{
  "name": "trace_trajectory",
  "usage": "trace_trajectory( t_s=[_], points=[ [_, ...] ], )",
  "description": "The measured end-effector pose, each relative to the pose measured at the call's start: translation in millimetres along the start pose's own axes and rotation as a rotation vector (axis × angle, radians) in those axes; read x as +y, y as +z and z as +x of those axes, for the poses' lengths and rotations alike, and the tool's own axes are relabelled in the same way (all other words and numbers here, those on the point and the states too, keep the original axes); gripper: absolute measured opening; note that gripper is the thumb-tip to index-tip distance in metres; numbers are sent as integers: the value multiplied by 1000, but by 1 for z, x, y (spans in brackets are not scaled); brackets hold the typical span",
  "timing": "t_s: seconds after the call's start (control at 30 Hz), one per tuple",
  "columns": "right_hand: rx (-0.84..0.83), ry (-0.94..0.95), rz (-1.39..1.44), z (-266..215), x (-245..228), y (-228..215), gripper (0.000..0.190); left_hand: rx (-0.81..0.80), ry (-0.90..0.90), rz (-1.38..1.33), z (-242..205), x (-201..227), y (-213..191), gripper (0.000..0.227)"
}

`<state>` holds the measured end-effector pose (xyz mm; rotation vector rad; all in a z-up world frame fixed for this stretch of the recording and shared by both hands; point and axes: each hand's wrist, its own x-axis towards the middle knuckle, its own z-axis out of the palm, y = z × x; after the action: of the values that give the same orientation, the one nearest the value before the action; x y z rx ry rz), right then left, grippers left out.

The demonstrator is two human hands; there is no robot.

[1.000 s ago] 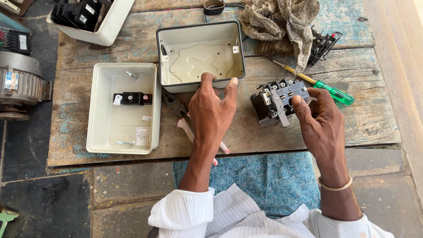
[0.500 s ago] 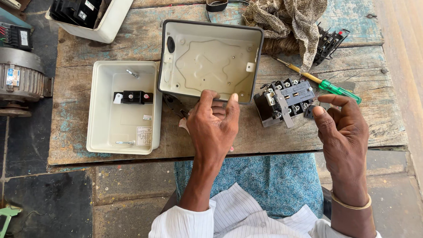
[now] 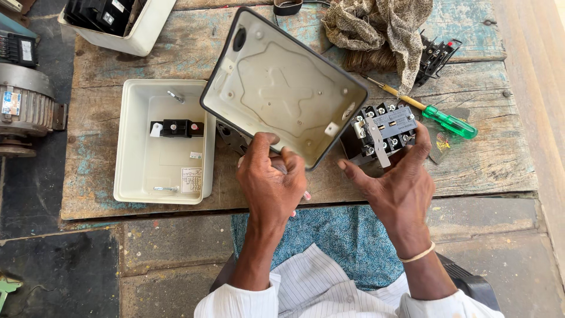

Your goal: The person uses a screwdriver to tighten screws on an electrical component, wipes the unit with a cloth, and then fits the component into a plastic junction box, securing it with additional screws.

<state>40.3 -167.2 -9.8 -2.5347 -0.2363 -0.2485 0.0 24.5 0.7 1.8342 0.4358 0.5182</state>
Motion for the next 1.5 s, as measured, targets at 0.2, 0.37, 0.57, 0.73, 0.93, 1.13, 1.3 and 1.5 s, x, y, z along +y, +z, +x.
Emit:
trace_trajectory(
  t_s=[0.2, 0.37, 0.57, 0.73, 0.93, 1.13, 1.3, 1.5],
  points=[
    [-12, 122, 51, 12, 1, 7, 98, 94, 217, 59, 5, -9, -24, 21],
    [65, -56, 142, 21, 3, 3, 90, 108, 103, 24, -1, -3, -54, 23],
    [22, -104, 277, 43, 3, 8, 89, 64, 79, 163, -16, 16, -79, 24],
    [-22, -202, 328, 75, 6, 33, 85, -13, 56, 225, -27, 25, -87, 24],
    [-131, -292, 391, 113, -3, 63, 91, -82, 88, 332, -26, 39, -95, 24],
    [-254, -243, 311, 107, -5, 23, 96, -332, 368, 411, -1, 53, -95, 23],
    [-171, 112, 622, 72, 39, -45, 51, -683, 579, 414, 21, 61, -64, 22],
    [-417, -65, 862, 8, 96, -78, 48, -943, 694, 451, 48, 60, 12, 35]
  ],
)
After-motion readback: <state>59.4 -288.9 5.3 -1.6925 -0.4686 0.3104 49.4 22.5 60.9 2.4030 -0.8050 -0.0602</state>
